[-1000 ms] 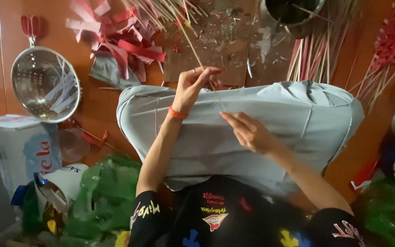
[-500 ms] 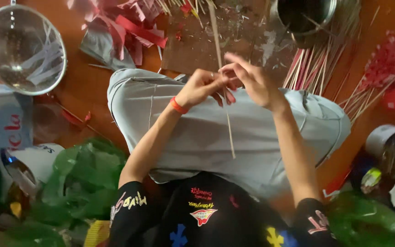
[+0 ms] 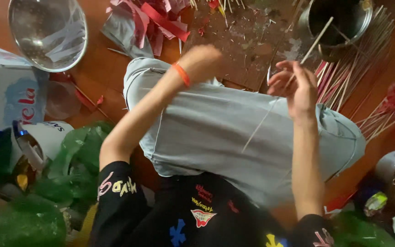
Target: Attaching red paper pieces to wooden sticks to create decorative items.
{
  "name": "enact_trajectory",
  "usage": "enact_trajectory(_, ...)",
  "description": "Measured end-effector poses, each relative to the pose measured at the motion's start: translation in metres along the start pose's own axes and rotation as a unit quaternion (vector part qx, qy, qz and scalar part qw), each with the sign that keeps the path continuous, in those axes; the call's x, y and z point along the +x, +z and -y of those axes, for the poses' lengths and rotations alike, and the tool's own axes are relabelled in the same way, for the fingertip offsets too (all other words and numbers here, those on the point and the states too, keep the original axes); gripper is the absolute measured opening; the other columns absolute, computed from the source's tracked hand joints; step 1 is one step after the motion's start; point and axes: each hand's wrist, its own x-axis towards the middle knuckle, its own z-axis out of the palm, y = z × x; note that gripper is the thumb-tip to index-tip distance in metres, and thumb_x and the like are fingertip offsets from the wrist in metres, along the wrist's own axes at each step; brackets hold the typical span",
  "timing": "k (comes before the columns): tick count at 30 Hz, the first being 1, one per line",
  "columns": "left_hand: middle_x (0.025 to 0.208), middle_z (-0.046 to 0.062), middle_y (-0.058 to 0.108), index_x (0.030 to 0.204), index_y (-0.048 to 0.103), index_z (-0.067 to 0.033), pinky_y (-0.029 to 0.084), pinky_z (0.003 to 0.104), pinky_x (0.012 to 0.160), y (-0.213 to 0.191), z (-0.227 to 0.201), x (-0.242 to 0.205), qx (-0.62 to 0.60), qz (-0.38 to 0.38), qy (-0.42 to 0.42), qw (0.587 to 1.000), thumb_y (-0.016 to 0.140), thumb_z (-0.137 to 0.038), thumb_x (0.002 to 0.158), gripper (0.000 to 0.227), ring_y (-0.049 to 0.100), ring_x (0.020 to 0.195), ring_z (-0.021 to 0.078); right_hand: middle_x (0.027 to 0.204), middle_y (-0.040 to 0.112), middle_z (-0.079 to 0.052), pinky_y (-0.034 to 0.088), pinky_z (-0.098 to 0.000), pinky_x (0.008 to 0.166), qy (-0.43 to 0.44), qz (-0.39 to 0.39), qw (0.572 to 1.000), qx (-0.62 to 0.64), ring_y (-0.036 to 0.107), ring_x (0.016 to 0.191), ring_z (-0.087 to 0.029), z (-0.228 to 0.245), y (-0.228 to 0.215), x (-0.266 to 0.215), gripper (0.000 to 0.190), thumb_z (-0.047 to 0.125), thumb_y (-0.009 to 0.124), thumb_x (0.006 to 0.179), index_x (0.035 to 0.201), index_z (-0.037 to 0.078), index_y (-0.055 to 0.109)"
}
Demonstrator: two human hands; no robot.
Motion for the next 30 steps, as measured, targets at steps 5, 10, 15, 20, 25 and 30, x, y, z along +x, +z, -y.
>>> enact_trajectory(5,0.082,0.018,0.073,0.084,0.076,-0.0086,0.058,0.049,0.063,0.039,0.143,0.018,0.101,-0.087,-0.155,0.979,0.065,-0.021,0.092,0.018,0.072,0.075,0.0377,0.089,0.071,-0.018,0.054,-0.0326,0.055,0.007,-0.002,1.0,-0.001,0.066,0.063,-0.022,-0.016,-0.007,0.0,0.044,0.033,0.037,0.117,0.124,-0.003,0.063)
enact_trajectory(10,0.085,0.021,0.073,0.078,0.076,-0.0071,0.059,0.048,0.066,0.082,0.189,0.027,0.113,-0.114,-0.281,0.946,0.066,-0.023,0.091,0.022,0.073,0.078,0.0381,0.084,0.072,-0.018,0.056,-0.0317,0.056,0.027,0.042,0.998,-0.032,0.069,0.062,-0.021,-0.016,0.009,0.003,0.047,0.035,0.035,0.114,0.121,-0.004,0.061)
enact_trajectory(15,0.092,0.022,0.072,0.085,0.076,-0.0057,0.06,0.049,0.067,0.129,0.192,0.047,0.084,-0.11,-0.342,0.929,0.065,-0.015,0.09,0.015,0.073,0.086,0.04,0.086,0.072,-0.018,0.058,-0.032,0.061,0.054,0.068,0.995,-0.039,0.07,0.066,-0.022,-0.03,0.013,0.004,0.05,0.037,0.036,0.114,0.121,-0.006,0.061)
enact_trajectory(20,0.092,0.023,0.072,0.087,0.077,-0.0055,0.059,0.049,0.073,0.131,0.188,0.047,0.05,-0.089,-0.332,0.938,0.066,-0.011,0.087,0.012,0.072,0.088,0.0428,0.086,0.072,-0.018,0.058,-0.0317,0.061,0.058,0.075,0.995,-0.041,0.07,0.067,-0.022,-0.031,0.014,0.005,0.049,0.036,0.036,0.114,0.121,-0.006,0.061)
enact_trajectory(25,0.092,0.025,0.071,0.086,0.075,-0.0024,0.059,0.049,0.074,0.116,0.179,0.039,-0.014,-0.158,-0.37,0.916,0.071,-0.003,0.075,0.012,0.07,0.089,0.0445,0.087,0.073,-0.017,0.058,-0.0316,0.062,0.05,0.082,0.995,-0.036,0.07,0.067,-0.022,-0.031,0.012,0.006,0.049,0.036,0.036,0.114,0.122,-0.006,0.061)
enact_trajectory(30,0.095,0.026,0.071,0.088,0.073,-0.003,0.058,0.051,0.072,0.116,0.181,0.04,0.005,-0.172,-0.403,0.899,0.068,0.004,0.075,0.015,0.069,0.089,0.0465,0.086,0.073,-0.018,0.059,-0.0323,0.063,0.047,0.067,0.995,-0.064,0.07,0.068,-0.021,-0.023,0.016,0.004,0.05,0.036,0.036,0.113,0.122,-0.006,0.063)
